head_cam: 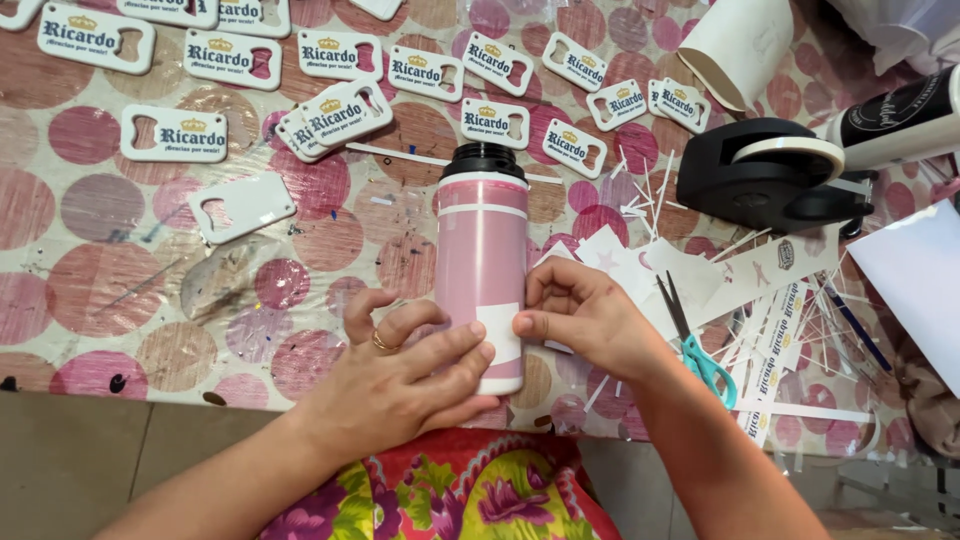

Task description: The person applies a white adhesive strip around the body of a pink thermos. They then use scissors to cut out small decorative stickers from a sheet and apply them to the thermos surface.

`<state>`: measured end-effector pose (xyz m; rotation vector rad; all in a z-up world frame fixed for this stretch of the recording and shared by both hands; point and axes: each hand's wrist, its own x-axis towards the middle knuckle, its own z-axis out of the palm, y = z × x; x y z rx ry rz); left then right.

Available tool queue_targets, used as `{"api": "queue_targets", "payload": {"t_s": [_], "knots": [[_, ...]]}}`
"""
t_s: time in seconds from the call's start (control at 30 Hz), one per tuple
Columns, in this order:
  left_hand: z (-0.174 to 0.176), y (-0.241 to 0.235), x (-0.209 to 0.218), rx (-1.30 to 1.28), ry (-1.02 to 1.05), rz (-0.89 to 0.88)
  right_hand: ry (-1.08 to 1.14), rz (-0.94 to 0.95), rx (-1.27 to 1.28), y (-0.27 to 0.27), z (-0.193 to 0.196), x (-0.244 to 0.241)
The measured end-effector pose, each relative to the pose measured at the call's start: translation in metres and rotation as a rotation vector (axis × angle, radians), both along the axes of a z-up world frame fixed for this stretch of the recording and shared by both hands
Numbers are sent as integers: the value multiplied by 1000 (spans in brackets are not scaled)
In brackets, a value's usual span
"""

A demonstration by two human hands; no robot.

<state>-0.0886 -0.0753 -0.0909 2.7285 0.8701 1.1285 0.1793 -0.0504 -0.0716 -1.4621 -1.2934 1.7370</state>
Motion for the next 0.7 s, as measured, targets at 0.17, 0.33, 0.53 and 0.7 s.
{"api": "queue_targets", "payload": {"t_s": [0.17,0.33,0.53,0.7], "knots": [[-4,-8,3,16,-18,88,205,-32,62,-11,-14,3],[-13,-16,8,-39,-71,129,208,-15,96,-14,-17,5],[-26,-17,8,-278,-263,2,-130,-125,215,-27,2,-6],[-27,-19,3,-589,-256,104,-106,-157,301,-48,3,-17]]}}
